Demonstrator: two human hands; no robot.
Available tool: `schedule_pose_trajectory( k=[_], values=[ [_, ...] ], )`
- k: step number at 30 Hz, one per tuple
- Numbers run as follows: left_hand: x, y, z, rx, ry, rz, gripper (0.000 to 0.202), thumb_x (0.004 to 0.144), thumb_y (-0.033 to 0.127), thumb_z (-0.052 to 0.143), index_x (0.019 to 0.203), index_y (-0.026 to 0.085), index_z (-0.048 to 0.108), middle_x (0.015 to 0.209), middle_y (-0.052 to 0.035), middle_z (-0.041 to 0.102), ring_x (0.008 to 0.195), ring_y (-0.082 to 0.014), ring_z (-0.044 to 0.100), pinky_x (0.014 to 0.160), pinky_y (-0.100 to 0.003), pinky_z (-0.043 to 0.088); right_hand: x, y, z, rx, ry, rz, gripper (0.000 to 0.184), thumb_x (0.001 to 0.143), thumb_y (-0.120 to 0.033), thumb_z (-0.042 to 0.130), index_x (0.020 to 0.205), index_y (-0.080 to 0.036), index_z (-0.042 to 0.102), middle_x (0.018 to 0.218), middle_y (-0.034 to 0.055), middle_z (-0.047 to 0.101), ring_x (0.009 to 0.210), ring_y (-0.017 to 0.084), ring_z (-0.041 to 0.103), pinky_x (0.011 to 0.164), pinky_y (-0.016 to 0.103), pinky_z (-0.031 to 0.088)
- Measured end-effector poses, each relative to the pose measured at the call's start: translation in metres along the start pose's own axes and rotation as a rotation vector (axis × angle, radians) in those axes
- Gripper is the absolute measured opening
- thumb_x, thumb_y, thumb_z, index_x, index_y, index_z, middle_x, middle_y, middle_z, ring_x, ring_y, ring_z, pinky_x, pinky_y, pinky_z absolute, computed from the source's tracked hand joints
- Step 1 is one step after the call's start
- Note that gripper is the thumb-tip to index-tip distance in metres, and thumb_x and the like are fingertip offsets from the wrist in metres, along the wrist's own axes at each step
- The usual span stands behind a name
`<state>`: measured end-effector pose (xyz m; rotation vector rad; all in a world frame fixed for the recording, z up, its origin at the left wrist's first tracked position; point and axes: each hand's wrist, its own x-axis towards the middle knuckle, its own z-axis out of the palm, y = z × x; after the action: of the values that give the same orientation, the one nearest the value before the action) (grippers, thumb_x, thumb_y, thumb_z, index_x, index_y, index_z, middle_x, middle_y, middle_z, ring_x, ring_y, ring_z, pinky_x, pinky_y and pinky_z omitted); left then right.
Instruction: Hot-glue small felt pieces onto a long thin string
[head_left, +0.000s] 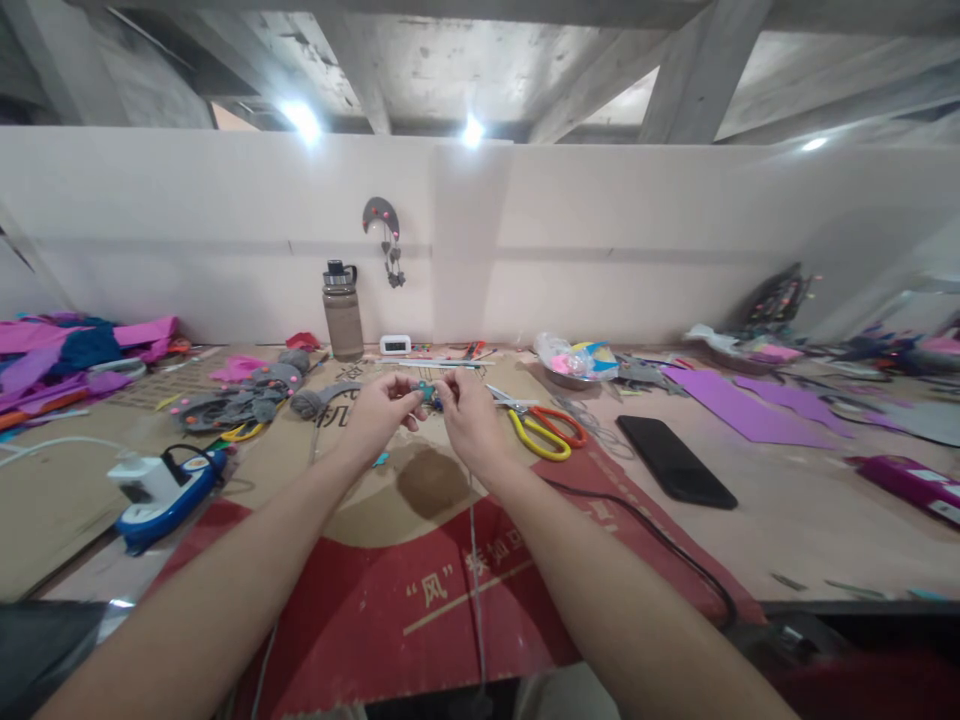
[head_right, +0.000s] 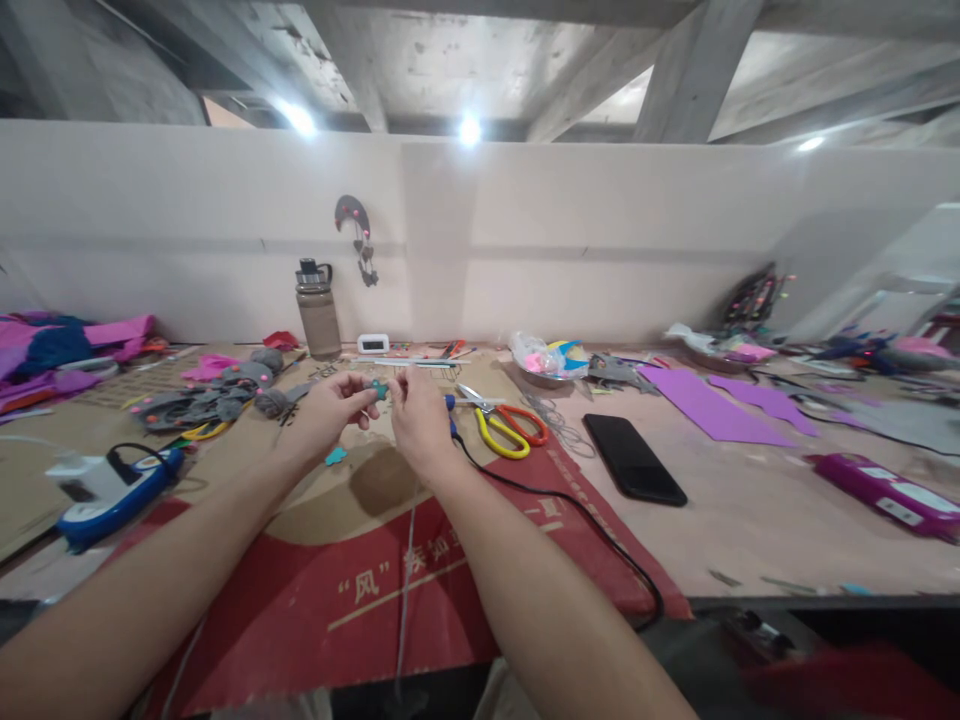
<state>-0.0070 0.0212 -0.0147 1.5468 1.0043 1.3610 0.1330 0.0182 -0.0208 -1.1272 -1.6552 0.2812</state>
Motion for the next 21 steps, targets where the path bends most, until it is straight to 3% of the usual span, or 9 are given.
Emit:
schedule_pose_trajectory(
  k=[14, 21],
  values=[
    [-0.0035, 0.0036, 0.0026, -0.051, -0.061, -0.042, 0.033, 0.063, 0.036, 0.072, 0.078, 0.017, 0.049, 0.069, 0.0011, 0.057, 0.064, -0.0159, 0.064, 0.050, -0.025, 0.049, -0.0011, -0.0002, -0.0017, -0.026, -0.030, -0.009, 0.018, 0.086, -0.031, 0.041, 0.078, -0.020, 0.052, 0.076, 0.0018, 0.057, 0.069, 0.015, 0.049, 0.063, 0.026, 0.034],
    [-0.0049, 0.0058, 0.0032, 0.011, -0.058, -0.029, 0.027, 0.061, 0.030, 0.072, 0.074, 0.018, 0.052, 0.056, 0.0056, 0.050, 0.044, -0.0051, 0.042, 0.039, -0.017, 0.031, 0.0007, 0.0026, -0.0015, 0.050, -0.044, -0.009, 0.018, 0.085, -0.030, 0.041, 0.080, -0.019, 0.054, 0.076, 0.0011, 0.057, 0.070, 0.014, 0.049, 0.066, 0.025, 0.035]
  ],
)
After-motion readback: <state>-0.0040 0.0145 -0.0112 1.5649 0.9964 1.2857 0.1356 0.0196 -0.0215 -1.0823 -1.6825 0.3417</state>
